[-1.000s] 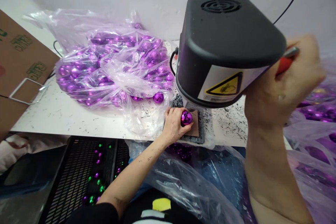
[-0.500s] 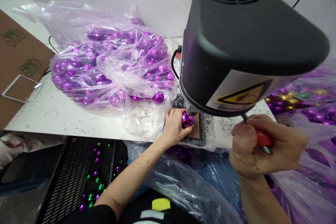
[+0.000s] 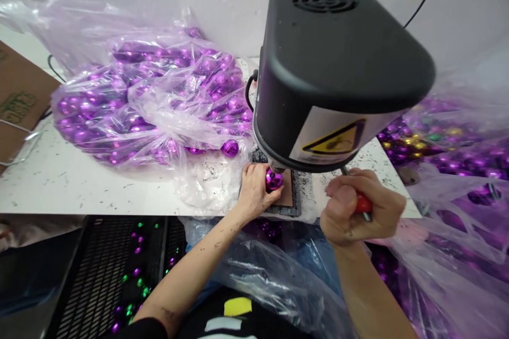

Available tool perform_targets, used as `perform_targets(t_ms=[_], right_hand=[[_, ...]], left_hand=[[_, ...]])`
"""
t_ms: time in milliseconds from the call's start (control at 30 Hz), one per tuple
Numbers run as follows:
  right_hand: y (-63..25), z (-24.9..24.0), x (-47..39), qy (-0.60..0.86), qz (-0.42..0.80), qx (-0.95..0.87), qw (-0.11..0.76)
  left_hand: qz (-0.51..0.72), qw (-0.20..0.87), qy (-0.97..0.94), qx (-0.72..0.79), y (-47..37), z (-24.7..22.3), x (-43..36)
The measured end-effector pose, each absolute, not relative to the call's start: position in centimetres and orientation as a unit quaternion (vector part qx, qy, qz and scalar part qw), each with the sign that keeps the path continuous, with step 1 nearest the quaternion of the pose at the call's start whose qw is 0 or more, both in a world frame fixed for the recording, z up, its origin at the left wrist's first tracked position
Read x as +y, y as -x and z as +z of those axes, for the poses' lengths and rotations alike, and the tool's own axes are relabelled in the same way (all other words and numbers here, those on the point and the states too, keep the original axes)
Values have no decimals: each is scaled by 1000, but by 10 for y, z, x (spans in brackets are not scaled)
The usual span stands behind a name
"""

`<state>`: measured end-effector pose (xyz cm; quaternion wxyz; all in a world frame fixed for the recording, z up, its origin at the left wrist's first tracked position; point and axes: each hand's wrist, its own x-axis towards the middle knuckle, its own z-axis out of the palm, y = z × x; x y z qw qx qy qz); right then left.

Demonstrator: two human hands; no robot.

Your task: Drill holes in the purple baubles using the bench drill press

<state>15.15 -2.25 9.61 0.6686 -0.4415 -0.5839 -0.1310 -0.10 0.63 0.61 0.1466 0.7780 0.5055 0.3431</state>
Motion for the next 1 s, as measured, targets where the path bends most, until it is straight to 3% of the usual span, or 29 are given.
perform_targets(t_ms=[667,767,1000], right_hand=[[-148,59,-18,431,-108,-597,668],[-148,77,-21,430,-118,-593,670],[-152,170,-5,483,-115,-579,647]], left_hand=[[328,134,-783,512,1,7,7],[327,127,-783,513,0,6,7],[333,138,-774,521,4,7,7]])
